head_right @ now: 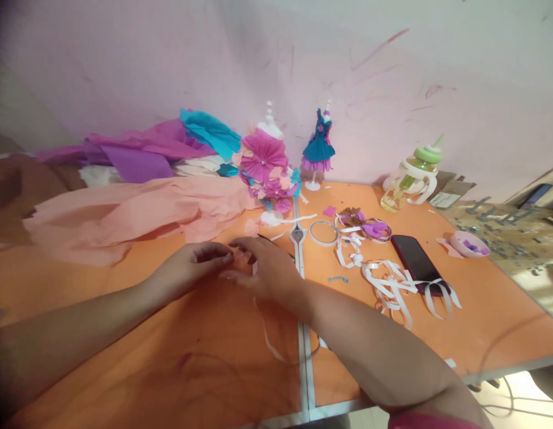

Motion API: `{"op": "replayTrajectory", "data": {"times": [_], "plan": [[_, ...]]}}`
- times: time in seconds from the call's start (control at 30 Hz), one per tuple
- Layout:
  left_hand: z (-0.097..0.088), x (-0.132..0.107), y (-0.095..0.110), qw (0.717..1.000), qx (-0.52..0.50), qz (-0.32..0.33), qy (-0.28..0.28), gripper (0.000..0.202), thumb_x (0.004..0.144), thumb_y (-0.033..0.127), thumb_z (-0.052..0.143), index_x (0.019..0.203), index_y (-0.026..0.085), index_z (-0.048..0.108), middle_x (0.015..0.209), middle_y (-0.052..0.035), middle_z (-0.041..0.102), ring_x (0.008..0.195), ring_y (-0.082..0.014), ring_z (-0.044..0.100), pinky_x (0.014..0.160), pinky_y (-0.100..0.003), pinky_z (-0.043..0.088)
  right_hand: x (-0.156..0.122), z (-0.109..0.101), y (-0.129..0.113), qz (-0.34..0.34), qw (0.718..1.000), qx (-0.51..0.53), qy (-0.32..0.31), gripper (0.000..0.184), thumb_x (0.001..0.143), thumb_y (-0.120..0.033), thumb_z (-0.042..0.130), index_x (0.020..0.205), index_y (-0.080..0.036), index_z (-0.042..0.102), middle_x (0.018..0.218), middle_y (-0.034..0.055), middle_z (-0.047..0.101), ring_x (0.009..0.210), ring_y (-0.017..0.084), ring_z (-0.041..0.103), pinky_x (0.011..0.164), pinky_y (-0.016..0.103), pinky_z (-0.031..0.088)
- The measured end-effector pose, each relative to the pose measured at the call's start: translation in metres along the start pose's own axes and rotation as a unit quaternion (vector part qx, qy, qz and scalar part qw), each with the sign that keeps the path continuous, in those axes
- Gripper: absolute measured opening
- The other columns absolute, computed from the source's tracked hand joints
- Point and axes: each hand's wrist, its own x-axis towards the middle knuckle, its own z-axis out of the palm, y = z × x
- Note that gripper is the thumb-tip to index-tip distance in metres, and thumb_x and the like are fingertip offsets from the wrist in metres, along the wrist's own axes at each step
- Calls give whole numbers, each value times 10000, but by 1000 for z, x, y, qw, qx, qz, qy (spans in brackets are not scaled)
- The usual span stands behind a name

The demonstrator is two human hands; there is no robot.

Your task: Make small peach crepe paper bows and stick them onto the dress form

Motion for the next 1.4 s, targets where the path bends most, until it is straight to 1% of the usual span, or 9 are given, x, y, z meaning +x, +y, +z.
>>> {"op": "replayTrajectory", "data": {"times": [0.1, 0.27, 0.4, 0.6, 0.73, 0.87, 1.13, 1.23, 1.4], "plan": [[0, -3, 1, 1000, -22, 2, 1, 318, 778, 500, 674, 929, 222, 707, 962, -50, 724, 928, -261, 644, 831, -345, 441, -1, 1, -3, -2, 999, -31, 11, 196, 846, -300, 615, 1022, -240, 677, 936, 0, 700, 805, 126, 628, 717, 240, 473], [0, -6, 1, 998, -53, 0, 17, 293, 769, 475, 694, 930, 231, 697, 973, -38, 712, 947, -249, 625, 863, -340, 420, 2, 1, -1, 21, 998, -26, 53, 118, 852, -300, 620, 903, -259, 717, 876, -24, 713, 783, 116, 631, 719, 224, 477], [-1, -5, 2, 998, -57, 12, -12, 298, 786, 486, 667, 905, 215, 700, 944, -43, 705, 956, -252, 616, 869, -341, 421, 1, 1, -2, -3, 998, -27, 52, 124, 848, -296, 617, 891, -231, 713, 871, -7, 694, 770, 108, 624, 707, 215, 480], [-1, -5, 5, 1000, -17, 7, 9, 350, 773, 517, 665, 928, 205, 703, 954, -59, 724, 915, -267, 645, 827, -351, 453, -3, 1, -6, -14, 999, -39, 1, 470, 834, -333, 626, 1295, -279, 552, 1139, 12, 678, 958, 156, 627, 736, 242, 495], [-1, -6, 7, 1000, 9, 16, -4, 355, 761, 533, 664, 878, 200, 711, 906, -56, 734, 888, -272, 655, 821, -356, 460, -1, 2, -3, -15, 997, -69, 0, 219, 885, -312, 586, 1056, -287, 721, 975, -4, 731, 865, 153, 648, 758, 250, 482], [-1, -7, 8, 1000, 16, 12, 13, 358, 763, 544, 654, 855, 202, 708, 874, -46, 724, 857, -262, 646, 801, -348, 460, 0, 2, 0, -7, 999, -43, 32, 190, 887, -338, 598, 991, -290, 751, 886, -17, 739, 805, 136, 659, 767, 238, 483], [-1, -4, 14, 999, 23, 27, 18, 397, 788, 565, 617, 948, 213, 711, 968, -59, 723, 969, -278, 633, 894, -364, 447, 1, 6, 8, -86, 993, -41, 68, 181, 897, -286, 584, 924, -269, 761, 914, -4, 723, 873, 117, 652, 826, 219, 476], [-2, -5, 14, 996, 82, 45, 11, 364, 794, 559, 615, 849, 211, 708, 915, -50, 713, 910, -260, 635, 876, -362, 444, 1, 8, 7, -55, 996, -33, 68, 160, 877, -306, 606, 906, -260, 756, 893, 4, 711, 852, 124, 649, 793, 230, 487], [-3, -4, 14, 991, 102, 86, 22, 326, 766, 528, 656, 867, 225, 722, 954, -53, 707, 914, -255, 635, 871, -343, 452, 1, 6, -1, 74, 996, 21, 41, 140, 831, -352, 640, 921, -267, 705, 895, -31, 724, 826, 137, 658, 741, 248, 496]]}}
